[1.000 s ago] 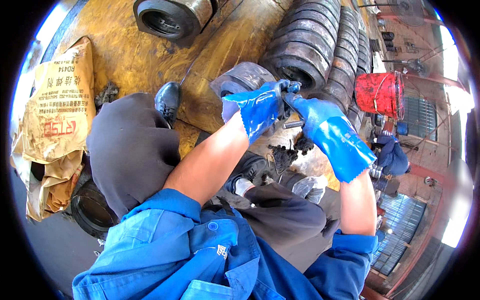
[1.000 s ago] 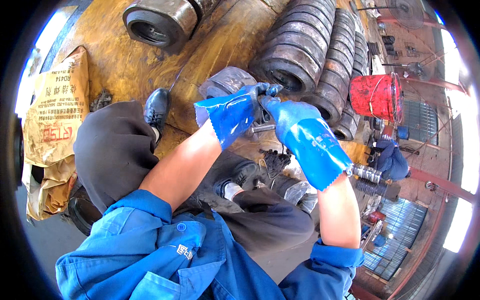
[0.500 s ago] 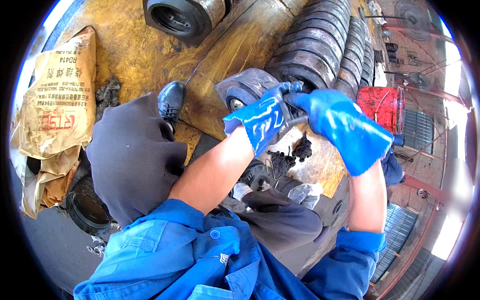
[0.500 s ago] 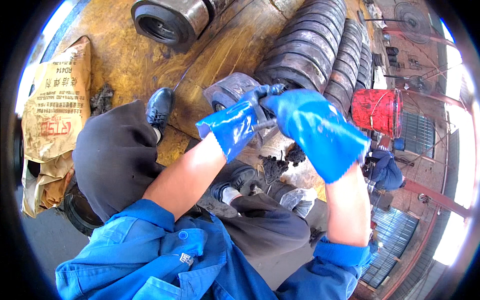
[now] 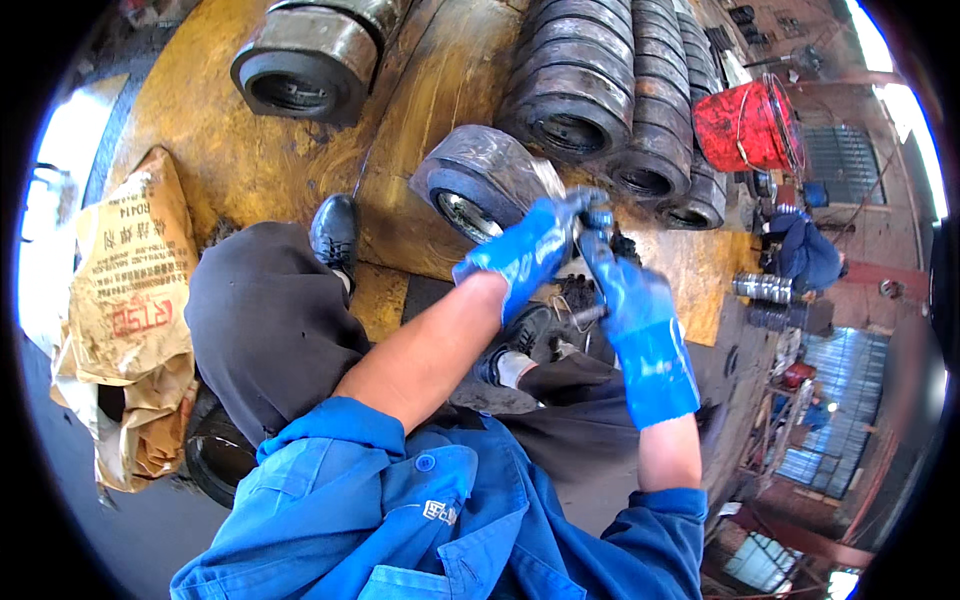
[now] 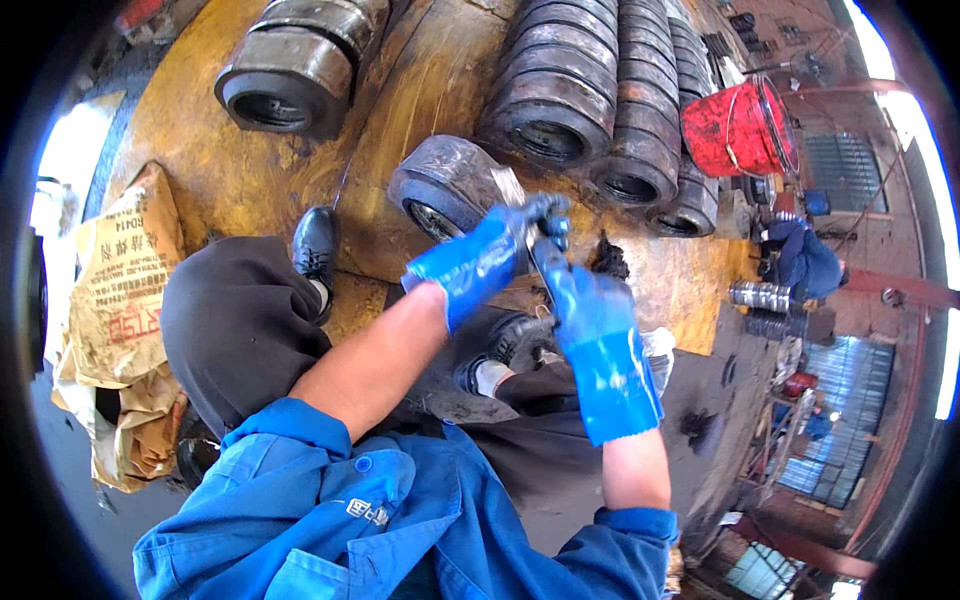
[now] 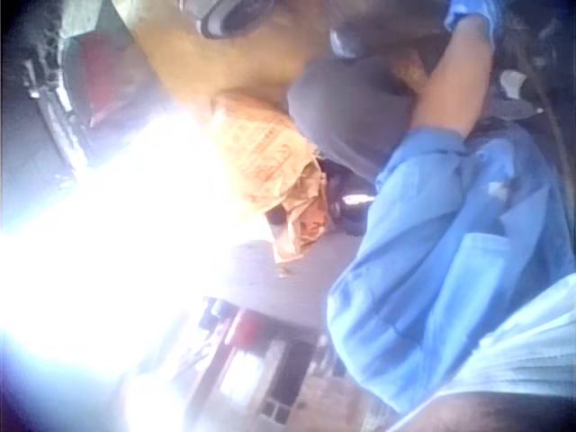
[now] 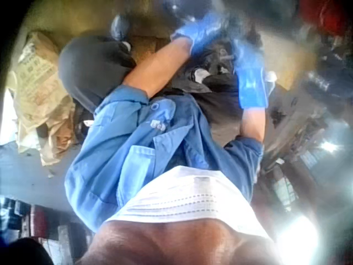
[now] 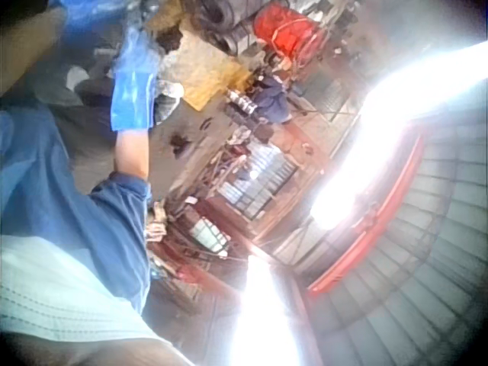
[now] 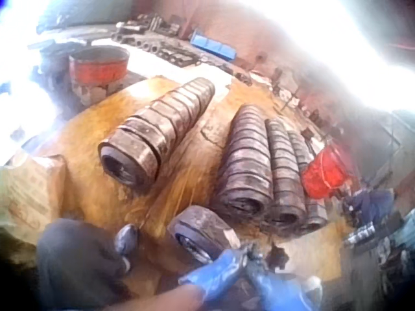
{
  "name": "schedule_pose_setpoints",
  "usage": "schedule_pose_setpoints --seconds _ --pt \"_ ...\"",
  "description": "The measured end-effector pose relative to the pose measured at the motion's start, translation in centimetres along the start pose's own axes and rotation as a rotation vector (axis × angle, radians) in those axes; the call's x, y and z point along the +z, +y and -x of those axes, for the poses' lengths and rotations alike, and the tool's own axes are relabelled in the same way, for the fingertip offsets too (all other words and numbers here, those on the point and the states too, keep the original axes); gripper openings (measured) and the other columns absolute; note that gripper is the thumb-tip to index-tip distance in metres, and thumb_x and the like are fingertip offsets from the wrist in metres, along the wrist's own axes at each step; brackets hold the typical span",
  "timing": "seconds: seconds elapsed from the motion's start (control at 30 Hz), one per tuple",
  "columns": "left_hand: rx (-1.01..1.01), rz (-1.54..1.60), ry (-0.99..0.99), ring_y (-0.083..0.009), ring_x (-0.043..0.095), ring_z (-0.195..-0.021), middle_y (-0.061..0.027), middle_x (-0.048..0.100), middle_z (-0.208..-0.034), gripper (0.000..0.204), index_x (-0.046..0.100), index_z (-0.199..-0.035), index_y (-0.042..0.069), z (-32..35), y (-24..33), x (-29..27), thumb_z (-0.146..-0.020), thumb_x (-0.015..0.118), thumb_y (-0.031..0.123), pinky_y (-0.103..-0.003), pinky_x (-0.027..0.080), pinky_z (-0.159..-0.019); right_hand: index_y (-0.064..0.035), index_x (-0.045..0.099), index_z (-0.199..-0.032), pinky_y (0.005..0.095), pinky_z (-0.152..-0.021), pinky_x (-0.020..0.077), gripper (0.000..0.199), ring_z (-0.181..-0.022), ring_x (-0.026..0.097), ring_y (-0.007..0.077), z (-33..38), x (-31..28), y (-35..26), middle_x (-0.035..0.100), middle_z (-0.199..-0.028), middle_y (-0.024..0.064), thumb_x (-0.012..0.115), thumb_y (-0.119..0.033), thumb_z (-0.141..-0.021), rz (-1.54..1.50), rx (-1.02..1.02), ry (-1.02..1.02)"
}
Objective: The person applies a dark sealant to a circular metal ring using a putty knife, then places the ring into a cylindrical metal housing. They repeat the process of scooping sealant and applying it to the ring and housing interior.
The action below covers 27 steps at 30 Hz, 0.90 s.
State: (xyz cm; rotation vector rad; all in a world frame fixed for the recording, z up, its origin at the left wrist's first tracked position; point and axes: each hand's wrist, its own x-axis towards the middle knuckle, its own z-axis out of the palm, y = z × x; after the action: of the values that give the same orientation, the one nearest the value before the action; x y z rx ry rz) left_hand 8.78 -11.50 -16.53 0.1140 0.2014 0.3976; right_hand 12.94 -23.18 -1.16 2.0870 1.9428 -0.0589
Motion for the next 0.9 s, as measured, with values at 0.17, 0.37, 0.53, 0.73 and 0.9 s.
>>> schedule_pose_setpoints --seconds 0.17,0.37,0.53,0.73,0.9 --pt "-0.068 -0.128 0.164 -0.0279 0.062 -0.078 -0.0126 0.063 -0.093 0.035 0.056 -0.131 0.006 1.3 -8.0 -1.5 -0.104 0.044 0.025 -0.043 0.057 -0.069 -0.0233 0.049 -0.139 0.0461 -0.061 0.0544 0.068 -0.07 0.07 0.0309 7.7 5.9 1.7 0.07 -0.087 0.0086 0.065 -0.008 -0.075 0.003 -0.006 0.134" --pt "-0.186 -0.056 0.199 -0.0258 0.056 -0.076 -0.0074 0.058 -0.086 0.04 0.051 -0.133 0.005 2.6 -7.7 -1.3 -0.105 0.038 0.03 -0.044 0.051 -0.069 -0.0207 0.048 -0.142 0.0494 -0.068 0.0531 0.065 -0.079 0.069 0.0334 7.9 6.6 1.7 0.068 -0.089 0.0125 0.061 -0.006 -0.08 -0.097 0.022 0.031" --pt "-0.188 -0.166 0.152 -0.025 0.059 -0.079 -0.0059 0.058 -0.088 0.033 0.052 -0.132 0.002 1.1 -3.9 -0.8 -0.103 0.046 0.016 -0.04 0.054 -0.076 -0.019 0.046 -0.139 0.05 -0.072 0.0538 0.045 -0.09 0.07 0.0343 3.9 4.1 0.9 0.069 -0.099 0.0152 0.046 -0.011 -0.095 -0.144 0.139 -0.146" --pt "-0.242 -0.183 0.177 -0.0196 0.056 -0.072 -0.0045 0.057 -0.082 0.028 0.057 -0.123 0.002 0.5 -4.0 0.1 -0.101 0.051 0.019 -0.037 0.051 -0.069 -0.0177 0.05 -0.133 0.0502 -0.075 0.054 0.038 -0.093 0.07 0.0347 5.2 4.9 0.8 0.071 -0.101 0.0139 0.044 -0.013 -0.095 -0.257 0.234 -0.037" --pt "-0.297 -0.246 0.352 -0.0267 0.056 -0.069 -0.0076 0.057 -0.08 0.03 0.057 -0.123 0.004 1.8 -9.6 -0.4 -0.1 0.053 0.023 -0.041 0.051 -0.062 -0.0178 0.047 -0.136 0.0506 -0.078 0.0534 0.045 -0.094 0.069 0.0369 11.0 7.8 0.7 0.07 -0.104 0.0166 0.045 -0.009 -0.093 -0.456 0.305 -0.086"
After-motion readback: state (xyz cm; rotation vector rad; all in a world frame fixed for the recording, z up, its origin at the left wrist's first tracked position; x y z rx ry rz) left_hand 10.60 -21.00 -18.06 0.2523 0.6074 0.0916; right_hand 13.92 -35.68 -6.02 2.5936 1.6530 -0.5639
